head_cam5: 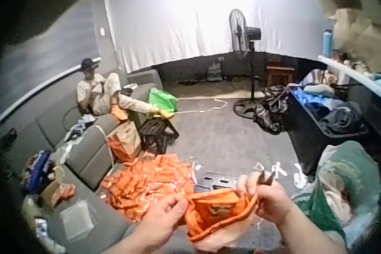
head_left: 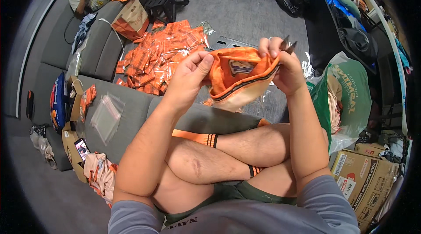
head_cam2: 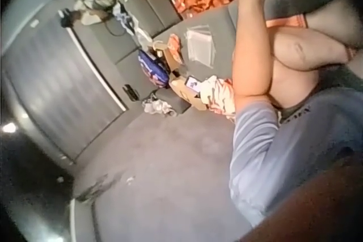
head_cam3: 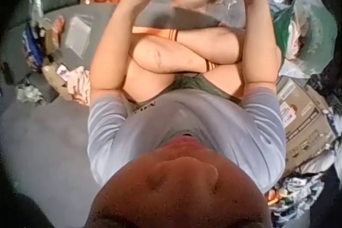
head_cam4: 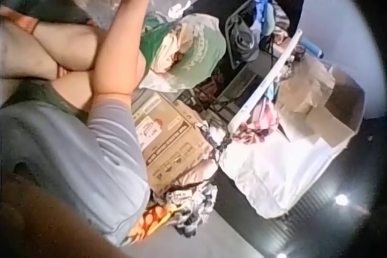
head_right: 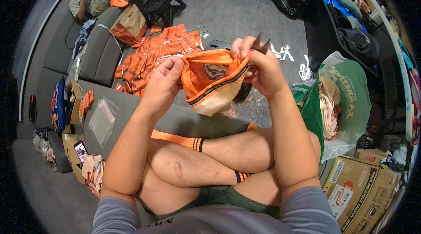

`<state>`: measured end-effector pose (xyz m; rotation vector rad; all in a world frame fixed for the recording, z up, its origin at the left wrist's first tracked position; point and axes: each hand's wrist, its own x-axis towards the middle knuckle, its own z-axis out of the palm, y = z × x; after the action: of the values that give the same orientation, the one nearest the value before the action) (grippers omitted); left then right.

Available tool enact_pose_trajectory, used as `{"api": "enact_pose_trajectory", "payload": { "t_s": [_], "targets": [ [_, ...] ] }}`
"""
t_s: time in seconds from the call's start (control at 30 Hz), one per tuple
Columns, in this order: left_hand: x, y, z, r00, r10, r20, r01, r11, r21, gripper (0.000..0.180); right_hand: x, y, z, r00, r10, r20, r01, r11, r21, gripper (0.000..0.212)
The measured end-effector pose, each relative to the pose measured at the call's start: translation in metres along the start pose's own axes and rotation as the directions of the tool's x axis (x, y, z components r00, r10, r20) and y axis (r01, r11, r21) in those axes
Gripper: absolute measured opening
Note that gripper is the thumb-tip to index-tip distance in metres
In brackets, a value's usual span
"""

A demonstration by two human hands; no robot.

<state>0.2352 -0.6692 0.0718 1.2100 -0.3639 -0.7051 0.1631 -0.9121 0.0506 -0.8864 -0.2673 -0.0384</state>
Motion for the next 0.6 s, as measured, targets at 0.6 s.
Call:
{"api": "enact_pose_trajectory", "payload": {
  "t_s": [0.6],
  "targets": [
    [0.005,0.003,-0.010,0.979,0.202,-0.003,-0.199,0.962,-0.188,0.020,0.005,0.093,0.028,0.959,0.014,-0.283,-0.233,0.603,-0.763,0.045]
  ]
}}
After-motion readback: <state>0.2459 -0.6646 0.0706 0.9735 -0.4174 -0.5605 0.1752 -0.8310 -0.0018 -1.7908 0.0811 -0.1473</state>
